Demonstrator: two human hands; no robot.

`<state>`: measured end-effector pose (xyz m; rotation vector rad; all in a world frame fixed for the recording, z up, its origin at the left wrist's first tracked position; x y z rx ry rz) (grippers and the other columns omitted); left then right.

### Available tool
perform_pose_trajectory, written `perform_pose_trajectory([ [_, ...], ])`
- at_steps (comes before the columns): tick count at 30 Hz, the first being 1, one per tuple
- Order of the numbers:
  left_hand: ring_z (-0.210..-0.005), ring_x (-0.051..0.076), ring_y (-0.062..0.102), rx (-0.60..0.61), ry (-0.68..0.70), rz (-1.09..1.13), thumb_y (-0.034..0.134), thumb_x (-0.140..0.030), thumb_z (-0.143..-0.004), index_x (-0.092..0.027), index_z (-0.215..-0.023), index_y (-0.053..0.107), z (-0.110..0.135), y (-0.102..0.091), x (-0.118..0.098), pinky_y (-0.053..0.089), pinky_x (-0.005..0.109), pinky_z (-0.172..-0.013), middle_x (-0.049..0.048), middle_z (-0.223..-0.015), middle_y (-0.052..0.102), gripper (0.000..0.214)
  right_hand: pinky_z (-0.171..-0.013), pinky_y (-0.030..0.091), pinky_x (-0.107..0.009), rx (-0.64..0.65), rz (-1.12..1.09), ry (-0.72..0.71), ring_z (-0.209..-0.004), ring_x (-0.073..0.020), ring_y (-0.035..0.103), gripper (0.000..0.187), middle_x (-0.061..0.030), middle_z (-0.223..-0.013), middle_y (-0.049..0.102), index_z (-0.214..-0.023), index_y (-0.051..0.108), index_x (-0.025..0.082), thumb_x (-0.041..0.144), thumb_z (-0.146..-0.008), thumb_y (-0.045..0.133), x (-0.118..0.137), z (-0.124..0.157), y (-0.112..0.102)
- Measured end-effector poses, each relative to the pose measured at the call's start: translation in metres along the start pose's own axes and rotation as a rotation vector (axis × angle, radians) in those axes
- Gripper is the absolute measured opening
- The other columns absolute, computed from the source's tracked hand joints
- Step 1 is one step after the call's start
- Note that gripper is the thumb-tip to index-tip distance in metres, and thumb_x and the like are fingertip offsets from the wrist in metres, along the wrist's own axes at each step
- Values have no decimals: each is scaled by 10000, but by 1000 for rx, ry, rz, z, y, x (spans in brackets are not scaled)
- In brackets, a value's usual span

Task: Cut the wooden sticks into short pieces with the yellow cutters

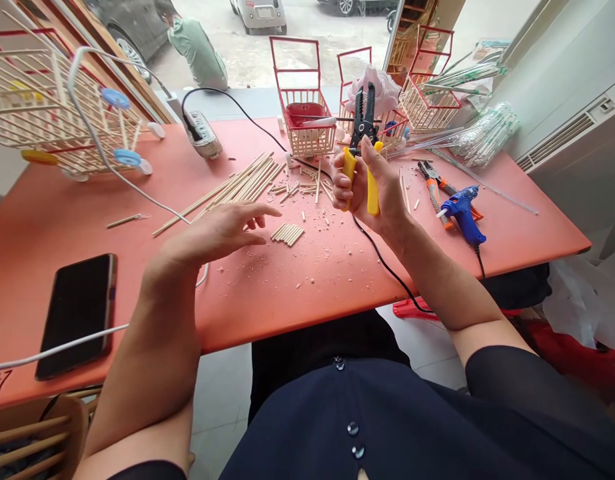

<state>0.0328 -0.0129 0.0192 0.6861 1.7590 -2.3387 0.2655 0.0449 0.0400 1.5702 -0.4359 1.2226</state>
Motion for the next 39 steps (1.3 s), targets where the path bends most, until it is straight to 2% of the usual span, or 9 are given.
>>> perform_pose_trajectory([
  [5,-970,268,762,51,35,21,682,-446,-884,-235,-1488,793,-7,9,-2,613,397,-960,96,-1120,823,650,-561,331,-308,17,68,8,-602,-116,372,659,66,-740,417,-1160,695,253,894,-1011,659,-2,2,4],
  [12,-917,249,756,5,90,24,683,-444,-889,-269,-1358,857,-14,12,3,609,385,-944,73,-1049,818,530,-552,317,-308,37,71,34,-600,-116,359,704,71,-734,412,-1172,697,255,932,-987,651,-5,2,7],
  [16,-896,247,746,15,69,31,673,-438,-881,-285,-1289,872,-15,13,3,593,376,-922,64,-1012,819,478,-552,323,-305,33,68,48,-602,-114,370,682,72,-736,414,-1164,694,255,916,-999,654,-7,4,6],
  [20,-893,247,737,9,48,31,652,-434,-872,-283,-1267,864,-14,13,1,574,364,-898,63,-1005,818,473,-560,341,-295,111,48,61,-600,-107,360,651,76,-744,426,-1182,690,253,878,-1001,696,-9,4,10],
  [28,-942,253,744,0,-7,61,645,-440,-895,-262,-1415,808,-6,4,2,585,385,-964,70,-1066,828,573,-569,352,-293,70,80,96,-613,-101,382,650,77,-762,419,-1112,658,240,880,-1006,691,-12,2,6],
  [31,-979,266,758,-34,-35,32,644,-421,-905,-277,-1387,826,-3,-2,4,585,399,-989,78,-1108,838,535,-574,353,-293,100,67,85,-612,-98,393,645,76,-763,425,-1127,665,243,873,-996,713,-13,2,6],
  [35,-986,282,774,-31,-28,-26,644,-414,-893,-275,-1352,848,-4,-2,5,576,402,-984,74,-1065,851,521,-567,344,-297,134,62,80,-606,-100,402,652,71,-753,442,-1167,678,251,876,-984,728,-14,2,6],
  [39,-966,285,775,-33,-62,-51,642,-425,-885,-261,-1188,859,-6,0,7,570,380,-936,73,-1021,861,408,-564,338,-303,126,89,98,-605,-107,405,663,72,-747,423,-1219,689,259,879,-987,720,-14,2,7],
])
Point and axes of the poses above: each hand's wrist, its own z-axis away from the middle knuckle, its own y-axis out of the palm, x = y × z, the point moved 7 cm from there along -z, towards the middle knuckle
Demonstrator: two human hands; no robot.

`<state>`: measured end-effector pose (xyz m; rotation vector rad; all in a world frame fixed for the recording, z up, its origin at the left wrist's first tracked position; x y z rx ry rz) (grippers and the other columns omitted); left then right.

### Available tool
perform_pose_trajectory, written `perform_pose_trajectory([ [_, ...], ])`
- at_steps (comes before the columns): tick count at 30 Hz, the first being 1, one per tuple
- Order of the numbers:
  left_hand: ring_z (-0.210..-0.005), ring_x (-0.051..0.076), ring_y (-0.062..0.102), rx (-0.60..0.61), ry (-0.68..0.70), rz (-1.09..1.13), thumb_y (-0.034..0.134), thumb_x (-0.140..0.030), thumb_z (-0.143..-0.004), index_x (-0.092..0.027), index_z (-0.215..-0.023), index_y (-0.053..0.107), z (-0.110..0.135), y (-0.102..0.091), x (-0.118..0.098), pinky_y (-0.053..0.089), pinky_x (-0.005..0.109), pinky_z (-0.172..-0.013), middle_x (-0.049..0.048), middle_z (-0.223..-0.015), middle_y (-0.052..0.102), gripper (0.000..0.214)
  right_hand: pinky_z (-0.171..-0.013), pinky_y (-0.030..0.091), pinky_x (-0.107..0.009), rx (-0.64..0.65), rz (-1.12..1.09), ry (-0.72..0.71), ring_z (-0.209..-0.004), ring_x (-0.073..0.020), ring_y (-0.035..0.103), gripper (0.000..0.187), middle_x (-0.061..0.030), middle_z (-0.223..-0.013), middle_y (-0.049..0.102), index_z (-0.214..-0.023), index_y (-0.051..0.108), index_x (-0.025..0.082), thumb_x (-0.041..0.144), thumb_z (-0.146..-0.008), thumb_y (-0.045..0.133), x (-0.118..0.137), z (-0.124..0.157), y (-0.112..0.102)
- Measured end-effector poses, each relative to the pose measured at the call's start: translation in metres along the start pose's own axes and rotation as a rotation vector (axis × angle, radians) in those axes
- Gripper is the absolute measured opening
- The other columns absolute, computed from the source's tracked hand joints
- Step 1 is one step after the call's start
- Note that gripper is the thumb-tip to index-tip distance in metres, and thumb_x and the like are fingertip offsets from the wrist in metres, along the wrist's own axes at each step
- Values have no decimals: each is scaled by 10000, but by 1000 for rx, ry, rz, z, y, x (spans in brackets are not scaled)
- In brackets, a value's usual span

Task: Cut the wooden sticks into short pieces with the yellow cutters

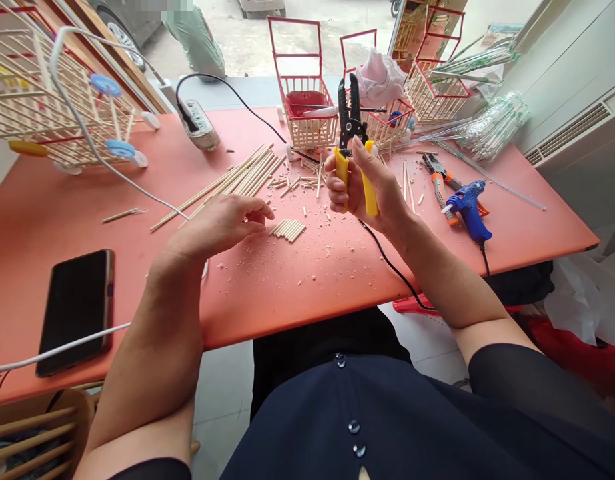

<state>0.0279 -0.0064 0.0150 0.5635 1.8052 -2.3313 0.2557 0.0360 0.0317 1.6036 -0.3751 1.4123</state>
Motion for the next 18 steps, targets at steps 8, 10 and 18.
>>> perform_pose_trajectory([
  [8,-962,289,778,-63,-86,-22,595,-389,-877,-244,-911,775,0,3,-20,556,359,-898,63,-964,853,233,-554,353,-315,21,42,18,-597,-117,393,660,72,-751,453,-1237,702,270,873,-972,742,6,0,2],
  [10,-944,280,773,-76,-95,-14,597,-375,-861,-246,-880,753,-1,3,-25,550,352,-893,55,-928,843,204,-560,363,-309,40,38,23,-597,-114,395,650,73,-752,459,-1240,701,268,860,-978,746,8,1,3],
  [18,-920,284,773,-97,-83,13,620,-379,-826,-253,-833,746,-4,6,-22,551,370,-877,65,-897,840,179,-566,361,-297,45,22,24,-594,-110,390,619,77,-740,445,-1239,696,274,836,-985,757,6,0,4],
])
Point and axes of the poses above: each hand's wrist, its own z-axis away from the middle knuckle, its own y-axis out of the palm, x = y × z, the point moved 7 cm from there along -z, towards the middle knuckle
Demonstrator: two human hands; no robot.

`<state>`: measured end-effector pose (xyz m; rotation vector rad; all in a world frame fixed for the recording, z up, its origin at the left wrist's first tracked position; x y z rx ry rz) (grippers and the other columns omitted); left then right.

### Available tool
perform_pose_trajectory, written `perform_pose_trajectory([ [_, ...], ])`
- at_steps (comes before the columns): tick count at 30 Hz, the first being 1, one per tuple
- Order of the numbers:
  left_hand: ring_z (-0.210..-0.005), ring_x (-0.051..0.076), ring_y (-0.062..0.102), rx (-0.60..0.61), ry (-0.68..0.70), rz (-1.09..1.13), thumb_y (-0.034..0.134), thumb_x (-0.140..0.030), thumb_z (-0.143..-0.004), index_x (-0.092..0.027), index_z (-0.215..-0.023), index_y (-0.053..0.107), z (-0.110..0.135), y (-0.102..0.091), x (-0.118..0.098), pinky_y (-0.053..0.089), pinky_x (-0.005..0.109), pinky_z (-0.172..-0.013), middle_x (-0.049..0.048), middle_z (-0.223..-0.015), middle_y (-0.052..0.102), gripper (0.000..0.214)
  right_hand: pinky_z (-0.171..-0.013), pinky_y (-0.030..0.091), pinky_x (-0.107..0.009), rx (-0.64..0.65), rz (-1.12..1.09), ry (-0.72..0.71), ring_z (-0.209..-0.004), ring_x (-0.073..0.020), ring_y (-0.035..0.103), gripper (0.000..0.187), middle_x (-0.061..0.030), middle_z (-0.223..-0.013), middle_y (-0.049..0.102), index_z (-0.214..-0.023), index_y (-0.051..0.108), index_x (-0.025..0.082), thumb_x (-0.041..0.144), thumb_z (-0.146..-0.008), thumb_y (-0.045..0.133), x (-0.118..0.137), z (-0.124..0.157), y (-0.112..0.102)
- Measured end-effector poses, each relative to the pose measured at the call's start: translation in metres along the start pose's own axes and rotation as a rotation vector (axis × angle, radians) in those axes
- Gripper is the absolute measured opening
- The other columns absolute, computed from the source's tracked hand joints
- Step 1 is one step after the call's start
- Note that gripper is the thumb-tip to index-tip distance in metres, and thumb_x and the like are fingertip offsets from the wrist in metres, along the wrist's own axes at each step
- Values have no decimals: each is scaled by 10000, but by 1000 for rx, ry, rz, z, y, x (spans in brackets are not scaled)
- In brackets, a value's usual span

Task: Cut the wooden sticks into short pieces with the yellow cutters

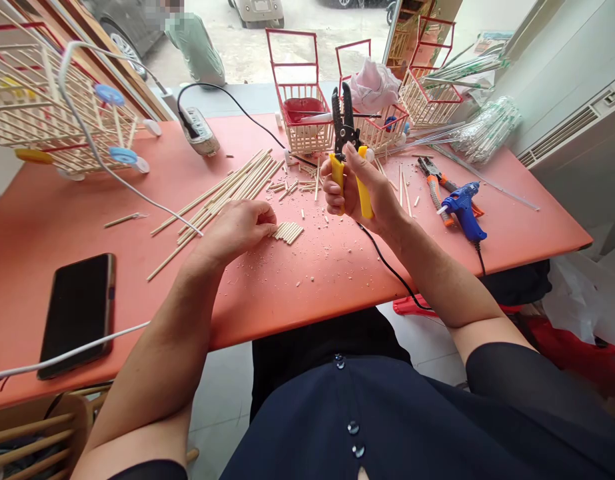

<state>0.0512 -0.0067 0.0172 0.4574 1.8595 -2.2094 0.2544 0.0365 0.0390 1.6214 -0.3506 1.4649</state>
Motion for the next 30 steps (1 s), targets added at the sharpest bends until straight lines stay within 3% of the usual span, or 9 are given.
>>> perform_pose_trajectory([
  [4,-896,278,770,-22,4,13,638,-360,-826,-254,-827,779,-4,4,5,559,373,-860,74,-896,857,177,-567,358,-296,3,-2,-10,-596,-109,388,623,76,-743,450,-1244,693,274,839,-989,751,1,0,0],
  [13,-921,303,782,-73,-51,26,727,-384,-832,-250,-793,831,-11,6,11,596,408,-917,81,-889,867,174,-571,359,-292,-53,12,-30,-605,-100,401,595,73,-755,450,-1049,647,255,835,-987,763,-4,0,-2],
  [20,-882,278,756,-83,-28,81,723,-359,-841,-254,-820,861,-11,6,10,605,398,-918,56,-803,830,175,-566,336,-301,-65,25,-26,-605,-104,397,553,77,-752,438,-1064,653,262,799,-1006,770,-6,0,-2],
  [30,-916,272,769,-87,-68,82,668,-299,-830,-230,-791,822,-7,1,4,579,358,-938,60,-849,836,173,-568,342,-301,-20,13,-50,-609,-97,405,588,76,-765,443,-1159,666,272,827,-992,764,-7,-1,-3],
])
Point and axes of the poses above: each hand's wrist, its own z-axis away from the middle knuckle, its own y-axis out of the palm, x = y × z, the point moved 7 cm from there along -z, towards the middle knuckle
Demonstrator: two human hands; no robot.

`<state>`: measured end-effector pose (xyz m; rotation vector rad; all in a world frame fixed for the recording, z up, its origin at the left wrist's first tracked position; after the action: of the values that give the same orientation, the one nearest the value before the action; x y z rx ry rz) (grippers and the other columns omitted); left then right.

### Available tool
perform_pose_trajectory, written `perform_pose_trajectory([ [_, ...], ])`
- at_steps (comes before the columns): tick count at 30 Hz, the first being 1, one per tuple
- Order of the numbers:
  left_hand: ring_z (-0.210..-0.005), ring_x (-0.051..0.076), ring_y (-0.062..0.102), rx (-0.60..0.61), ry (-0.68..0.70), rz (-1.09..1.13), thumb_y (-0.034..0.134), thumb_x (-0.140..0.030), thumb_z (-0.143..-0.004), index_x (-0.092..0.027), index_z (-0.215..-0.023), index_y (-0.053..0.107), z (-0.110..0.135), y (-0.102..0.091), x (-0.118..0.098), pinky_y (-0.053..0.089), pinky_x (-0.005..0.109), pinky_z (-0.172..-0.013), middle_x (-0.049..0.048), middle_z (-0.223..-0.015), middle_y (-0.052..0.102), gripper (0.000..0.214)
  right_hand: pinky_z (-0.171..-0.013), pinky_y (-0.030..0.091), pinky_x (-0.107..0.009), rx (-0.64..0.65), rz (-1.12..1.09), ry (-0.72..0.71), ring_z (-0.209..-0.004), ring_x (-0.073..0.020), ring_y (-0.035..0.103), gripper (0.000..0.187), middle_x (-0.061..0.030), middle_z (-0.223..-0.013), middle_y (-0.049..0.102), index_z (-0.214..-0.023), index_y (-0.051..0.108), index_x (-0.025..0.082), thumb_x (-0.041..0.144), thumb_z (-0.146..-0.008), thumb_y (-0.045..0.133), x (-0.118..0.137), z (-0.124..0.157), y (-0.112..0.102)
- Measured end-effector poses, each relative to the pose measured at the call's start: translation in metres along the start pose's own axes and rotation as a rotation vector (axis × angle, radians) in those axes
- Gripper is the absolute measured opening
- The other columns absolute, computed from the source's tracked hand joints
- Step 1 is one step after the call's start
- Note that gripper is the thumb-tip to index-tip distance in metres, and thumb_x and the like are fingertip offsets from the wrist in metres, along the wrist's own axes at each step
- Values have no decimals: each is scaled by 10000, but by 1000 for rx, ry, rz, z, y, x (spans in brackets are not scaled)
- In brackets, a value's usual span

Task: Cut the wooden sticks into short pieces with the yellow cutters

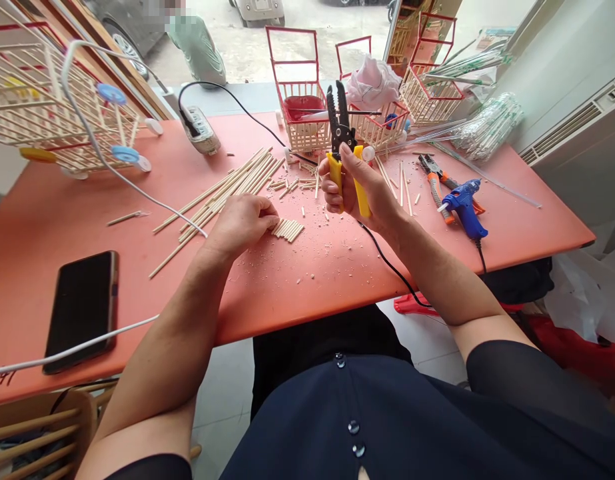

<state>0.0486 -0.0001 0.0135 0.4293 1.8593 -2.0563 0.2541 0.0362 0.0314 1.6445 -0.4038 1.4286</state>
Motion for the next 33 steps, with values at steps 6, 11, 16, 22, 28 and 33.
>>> perform_pose_trajectory([
  [6,-938,294,771,9,16,-25,682,-400,-854,-234,-831,830,3,-4,0,581,392,-955,72,-863,837,224,-579,348,-309,-14,50,56,-625,-110,411,575,76,-767,441,-1177,674,274,790,-969,821,5,3,3],
  [11,-911,291,758,26,43,-30,694,-393,-824,-248,-811,810,1,2,2,565,399,-903,75,-861,832,187,-582,354,-300,-6,47,20,-625,-109,395,577,76,-772,435,-1202,669,279,785,-971,820,3,2,2],
  [16,-907,286,759,34,39,1,678,-360,-789,-247,-803,774,-3,6,6,545,390,-890,73,-878,837,149,-577,359,-294,19,55,-29,-621,-106,381,596,74,-781,423,-1197,656,266,818,-998,757,0,-2,0],
  [22,-805,286,711,-11,20,-83,667,-270,-795,-256,-741,704,-3,12,4,488,407,-777,78,-783,782,67,-583,356,-297,-6,111,-40,-641,-113,377,609,66,-790,396,-1160,642,255,847,-1026,688,2,1,3],
  [28,-831,290,706,-165,-26,33,749,-216,-784,-261,-719,723,-2,-2,12,526,409,-814,69,-790,781,83,-574,343,-293,6,146,-18,-635,-112,358,628,60,-790,407,-1056,596,256,882,-1031,638,1,3,6],
  [33,-720,205,694,-109,-24,801,928,-299,-728,-225,-845,862,-3,-10,16,551,353,-705,77,-827,829,153,-554,329,-278,60,234,15,-608,-104,364,633,68,-761,421,-997,562,248,876,-1040,628,-9,0,5],
])
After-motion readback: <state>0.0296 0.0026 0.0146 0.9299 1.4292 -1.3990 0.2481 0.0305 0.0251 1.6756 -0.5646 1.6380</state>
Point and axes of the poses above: each hand's wrist, its own z-axis away from the middle knuckle, its own y-axis out of the palm, x = y × z, the point moved 7 cm from there along -z, towards the middle knuckle
